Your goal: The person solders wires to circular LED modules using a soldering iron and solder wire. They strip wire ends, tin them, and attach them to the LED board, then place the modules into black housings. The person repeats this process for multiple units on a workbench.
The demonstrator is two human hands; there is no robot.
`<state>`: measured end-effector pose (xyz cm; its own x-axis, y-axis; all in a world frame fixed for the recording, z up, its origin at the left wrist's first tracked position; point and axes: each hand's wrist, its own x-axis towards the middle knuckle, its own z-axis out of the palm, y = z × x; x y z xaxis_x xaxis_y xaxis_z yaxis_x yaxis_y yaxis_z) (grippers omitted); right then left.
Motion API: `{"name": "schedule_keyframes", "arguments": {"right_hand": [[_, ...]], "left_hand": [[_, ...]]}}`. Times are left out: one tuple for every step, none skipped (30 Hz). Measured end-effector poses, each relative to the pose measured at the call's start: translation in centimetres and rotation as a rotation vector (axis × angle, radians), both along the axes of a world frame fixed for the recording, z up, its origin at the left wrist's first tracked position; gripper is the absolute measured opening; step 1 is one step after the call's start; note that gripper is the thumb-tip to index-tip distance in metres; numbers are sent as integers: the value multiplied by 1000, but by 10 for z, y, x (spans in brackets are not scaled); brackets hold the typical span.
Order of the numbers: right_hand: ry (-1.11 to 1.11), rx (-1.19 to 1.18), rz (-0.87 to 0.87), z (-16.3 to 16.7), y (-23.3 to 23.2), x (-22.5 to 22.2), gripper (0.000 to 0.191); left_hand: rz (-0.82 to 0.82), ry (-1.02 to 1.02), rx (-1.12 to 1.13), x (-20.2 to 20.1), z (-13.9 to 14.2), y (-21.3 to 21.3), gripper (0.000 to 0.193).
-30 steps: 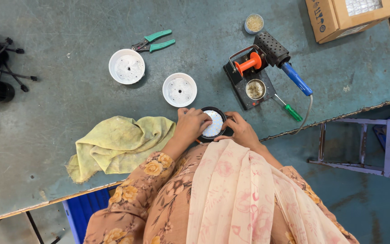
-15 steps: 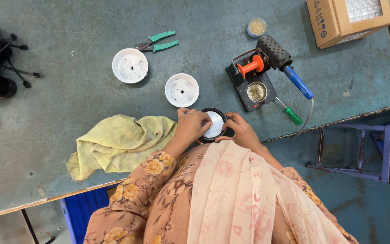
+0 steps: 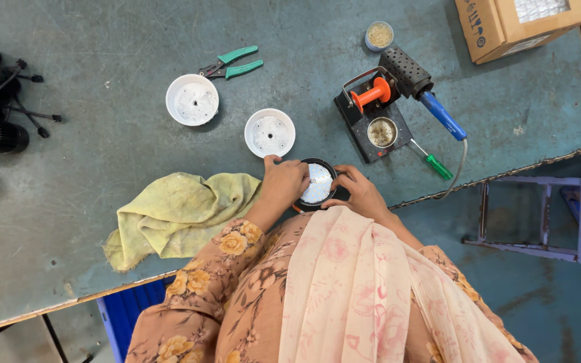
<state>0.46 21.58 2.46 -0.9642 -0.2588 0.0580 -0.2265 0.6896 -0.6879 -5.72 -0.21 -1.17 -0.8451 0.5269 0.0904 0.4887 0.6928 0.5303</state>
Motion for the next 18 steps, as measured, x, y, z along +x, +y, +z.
{"name": "schedule_keyframes", "arguments": {"right_hand": [[50, -53, -3, 0, 2, 2, 47], [102, -105, -6, -1, 6, 4, 44], [153, -157, -9, -2, 9, 7, 42], [46, -347, -141, -4, 12, 9, 42], [-62, -536, -275, -5, 14, 12, 41], [-173, -724, -410, -6, 19, 13, 41], [-109, -815, -528, -5, 26, 12, 46], [-42, -907, -647, -4, 33, 7, 52], [27, -998, -764, -1, 38, 1, 57], [79, -1007, -795, 3, 42, -4, 62], [131, -1016, -823, 7, 47, -11, 67], [184, -1025, -849, 12, 52, -19, 73], [213, -1031, -882, 17, 55, -30, 71], [242, -1040, -914, 23, 58, -41, 70], [268, -1050, -945, 27, 59, -52, 68], [290, -1066, -967, 32, 60, -63, 63], [308, -1083, -987, 36, 63, -73, 58], [326, -1098, -1005, 39, 65, -79, 53]], "left_hand": [[8, -20, 6, -1, 1, 0, 9], [15, -38, 13, -3, 2, 0, 10], [41, -86, 28, -3, 4, 0, 10], [64, -134, 43, -3, 6, 0, 10], [84, -183, 61, -2, 8, 1, 10], [103, -162, 74, -1, 9, 4, 10], [124, -143, 87, 1, 10, 6, 10], [144, -124, 98, 3, 11, 8, 10], [140, -121, 103, 4, 12, 8, 10], [135, -117, 107, 5, 12, 9, 10], [132, -113, 113, 5, 13, 9, 10], [132, -113, 137, 6, 13, 8, 11], [133, -112, 160, 8, 14, 7, 11], [135, -111, 180, 8, 14, 6, 12], [135, -102, 188, 9, 14, 5, 11], [138, -95, 194, 11, 14, 5, 11], [144, -88, 200, 13, 14, 4, 10], [139, -77, 204, 14, 13, 4, 10]]}}
